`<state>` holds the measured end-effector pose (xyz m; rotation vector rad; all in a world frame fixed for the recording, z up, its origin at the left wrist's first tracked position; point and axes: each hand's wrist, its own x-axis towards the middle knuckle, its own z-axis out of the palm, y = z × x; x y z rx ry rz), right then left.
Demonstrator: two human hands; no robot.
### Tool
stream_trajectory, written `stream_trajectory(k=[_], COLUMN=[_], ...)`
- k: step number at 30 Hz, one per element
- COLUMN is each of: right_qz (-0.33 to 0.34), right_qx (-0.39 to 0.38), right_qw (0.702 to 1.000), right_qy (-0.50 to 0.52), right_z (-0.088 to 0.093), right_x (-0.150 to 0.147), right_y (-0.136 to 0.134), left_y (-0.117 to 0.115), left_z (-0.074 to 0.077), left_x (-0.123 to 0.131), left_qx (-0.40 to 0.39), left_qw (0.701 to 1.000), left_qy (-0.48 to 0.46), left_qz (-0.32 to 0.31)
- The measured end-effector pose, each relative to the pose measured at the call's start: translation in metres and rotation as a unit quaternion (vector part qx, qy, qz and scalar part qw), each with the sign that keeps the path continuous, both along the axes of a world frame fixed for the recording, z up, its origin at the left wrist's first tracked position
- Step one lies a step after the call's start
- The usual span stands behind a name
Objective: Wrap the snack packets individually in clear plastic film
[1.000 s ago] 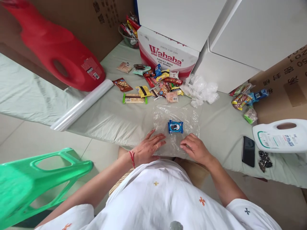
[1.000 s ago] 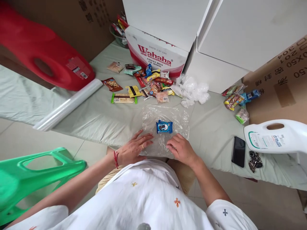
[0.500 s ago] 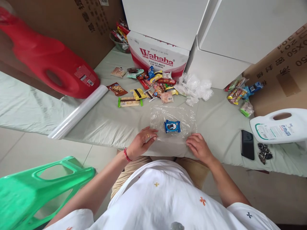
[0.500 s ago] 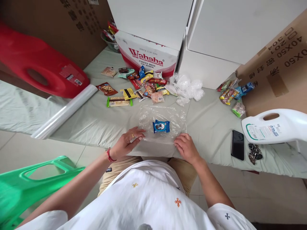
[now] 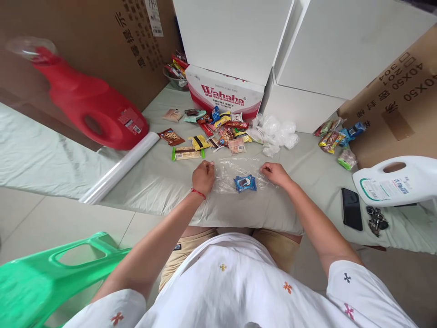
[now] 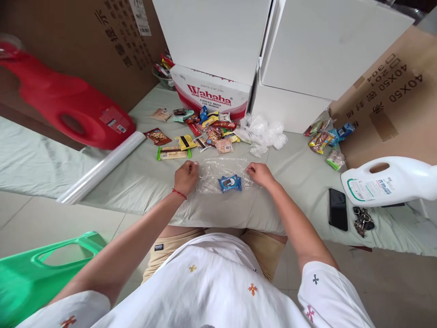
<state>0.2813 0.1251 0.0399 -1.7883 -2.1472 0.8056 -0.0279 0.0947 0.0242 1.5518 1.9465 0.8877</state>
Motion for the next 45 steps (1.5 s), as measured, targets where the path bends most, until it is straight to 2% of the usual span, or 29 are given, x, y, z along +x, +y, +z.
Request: stream_trajectory(k=[2,3,4,5,7,8,10,12,14,17,20,23,26,28,32,34,36,41,43,45], right_qz=[-0.008,-0.011,-0.012,-0.013,-0.01,-0.01,-0.014,-0.023,-0.021,0.032,0.102,0.111,0.124,0.139,0.169,0.198,0.225,0.28,0.288,0.298], right_qx=[0.002,0.002,0.002,0.002,0.004,0.007,0.023,0.058,0.124,0.189,0.121,0.052,0.003,-0.015,0.03,0.053,0.061,0.091,0.106,0.114], right_qw=[1.0,1.0,1.0,1.0,0.999,0.999,0.997,0.993,0.986,0.976,0.981,0.985,0.988,0.988,0.985,0.973,0.963,0.952,0.951,0.948], right_qy=[-0.009,-0.013,-0.018,-0.025,-0.041,-0.052,-0.077,-0.098,-0.108,-0.105,-0.113,-0.119,-0.096,-0.072,0.038,0.109,0.135,0.086,0.04,-0.007], right_z=[-0.009,-0.013,-0.016,-0.018,-0.02,-0.019,-0.015,-0.007,0.001,0.008,0.004,-0.004,-0.003,0.004,0.026,0.035,0.037,0.019,0.009,0.002], right_x=[-0.002,-0.003,-0.003,-0.003,-0.001,0.001,0.006,0.01,0.008,-0.009,-0.036,-0.056,-0.061,-0.057,-0.043,-0.037,-0.033,-0.031,-0.033,-0.037], right_y=[0.003,0.003,0.003,0.002,0.001,0.0,0.001,0.004,0.012,0.031,0.053,0.07,0.079,0.08,0.06,0.038,0.012,-0.045,-0.056,-0.062], left_y=[-0.008,-0.015,-0.023,-0.031,-0.044,-0.047,-0.046,-0.039,-0.032,-0.026,-0.025,-0.024,-0.024,-0.023,-0.026,-0.029,-0.031,-0.041,-0.048,-0.052], left_z=[0.012,0.018,0.025,0.03,0.035,0.035,0.029,0.02,0.013,0.01,0.012,0.013,0.011,0.011,0.015,0.018,0.018,0.008,0.001,-0.007], left_x=[0.005,0.01,0.017,0.025,0.042,0.051,0.063,0.067,0.065,0.058,0.055,0.055,0.056,0.055,0.056,0.058,0.059,0.056,0.049,0.039], left_qx=[0.078,0.129,0.177,0.212,0.228,0.214,0.161,0.109,0.087,0.094,0.099,0.095,0.093,0.094,0.101,0.103,0.099,0.1,0.127,0.161], left_qw=[0.994,0.987,0.978,0.967,0.927,0.909,0.894,0.896,0.893,0.889,0.887,0.889,0.892,0.892,0.894,0.902,0.912,0.924,0.932,0.949], left_qy=[0.053,0.083,0.107,0.121,0.145,0.157,0.179,0.191,0.193,0.185,0.178,0.174,0.168,0.168,0.189,0.208,0.22,0.203,0.157,0.087], left_qz=[0.048,0.045,0.008,-0.065,-0.261,-0.321,-0.377,-0.385,-0.396,-0.409,-0.414,-0.413,-0.41,-0.409,-0.393,-0.365,-0.332,-0.31,-0.302,-0.255])
